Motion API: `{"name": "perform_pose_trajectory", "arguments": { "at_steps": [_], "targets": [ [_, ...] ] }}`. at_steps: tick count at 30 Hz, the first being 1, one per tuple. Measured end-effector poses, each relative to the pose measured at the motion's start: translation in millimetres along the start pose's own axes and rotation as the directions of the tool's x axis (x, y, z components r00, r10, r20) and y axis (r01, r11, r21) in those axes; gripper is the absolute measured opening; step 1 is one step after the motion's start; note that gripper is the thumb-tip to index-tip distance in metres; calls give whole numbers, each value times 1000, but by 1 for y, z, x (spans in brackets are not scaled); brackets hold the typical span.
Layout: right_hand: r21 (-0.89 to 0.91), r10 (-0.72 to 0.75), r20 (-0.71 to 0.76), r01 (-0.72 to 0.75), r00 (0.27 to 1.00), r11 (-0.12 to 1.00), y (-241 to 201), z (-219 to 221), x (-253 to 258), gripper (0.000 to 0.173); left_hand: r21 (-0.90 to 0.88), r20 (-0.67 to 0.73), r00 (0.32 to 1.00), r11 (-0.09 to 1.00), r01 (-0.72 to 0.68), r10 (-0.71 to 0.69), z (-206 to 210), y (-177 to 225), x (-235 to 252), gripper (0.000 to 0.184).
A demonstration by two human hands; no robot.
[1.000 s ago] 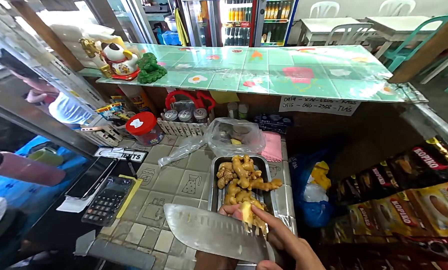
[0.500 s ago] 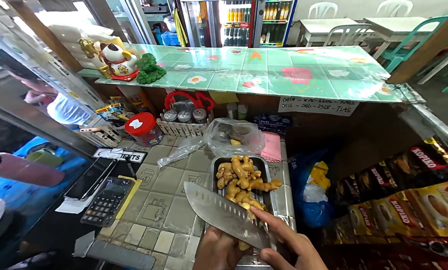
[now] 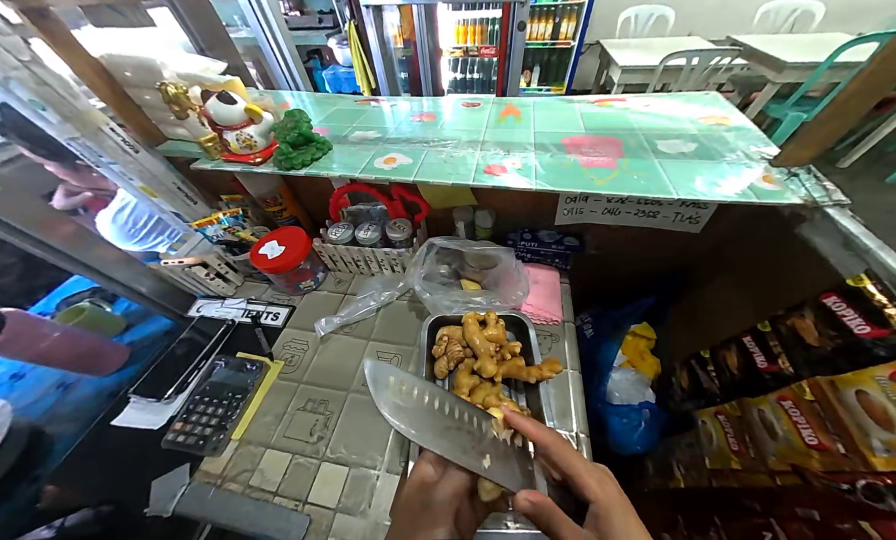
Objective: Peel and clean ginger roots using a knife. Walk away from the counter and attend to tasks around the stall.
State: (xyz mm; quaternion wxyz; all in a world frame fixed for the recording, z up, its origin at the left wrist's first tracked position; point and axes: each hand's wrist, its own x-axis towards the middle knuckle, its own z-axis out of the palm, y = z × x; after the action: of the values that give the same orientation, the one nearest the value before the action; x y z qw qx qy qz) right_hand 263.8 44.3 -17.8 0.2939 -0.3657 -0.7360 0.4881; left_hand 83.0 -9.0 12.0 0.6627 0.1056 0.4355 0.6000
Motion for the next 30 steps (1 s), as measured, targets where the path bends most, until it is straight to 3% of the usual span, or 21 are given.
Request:
{"name": "perform_pose_trajectory", "arguments": {
  "at_steps": [4, 8, 11, 14, 18, 30],
  "targets": [
    [221, 84, -34, -75, 996, 972, 11, -2, 6, 55, 158, 139, 990, 987, 7, -29, -4, 3, 5, 22],
    [326, 132, 77, -150, 988, 933, 7, -6, 0, 55, 160, 77, 996, 986, 37, -50, -12, 2, 11, 30],
    [233, 58, 158, -94, 986, 968, -5, -7, -7, 66, 96, 15, 1000, 995, -22, 20, -16, -1, 14, 28],
    [55, 7, 141, -15, 990, 998, -13, 4, -10, 77, 132, 109, 990, 985, -109, 95, -25, -6, 23, 38],
    [-92, -41, 81, 49, 996, 995, -16, 8, -10, 78, 192, 92, 992, 976, -99, 83, -14, 1, 21, 38],
    [-118, -44, 66, 52, 997, 992, -19, 2, -11, 76, 183, 152, 982, 973, -139, 112, -18, 2, 15, 35]
  ]
}}
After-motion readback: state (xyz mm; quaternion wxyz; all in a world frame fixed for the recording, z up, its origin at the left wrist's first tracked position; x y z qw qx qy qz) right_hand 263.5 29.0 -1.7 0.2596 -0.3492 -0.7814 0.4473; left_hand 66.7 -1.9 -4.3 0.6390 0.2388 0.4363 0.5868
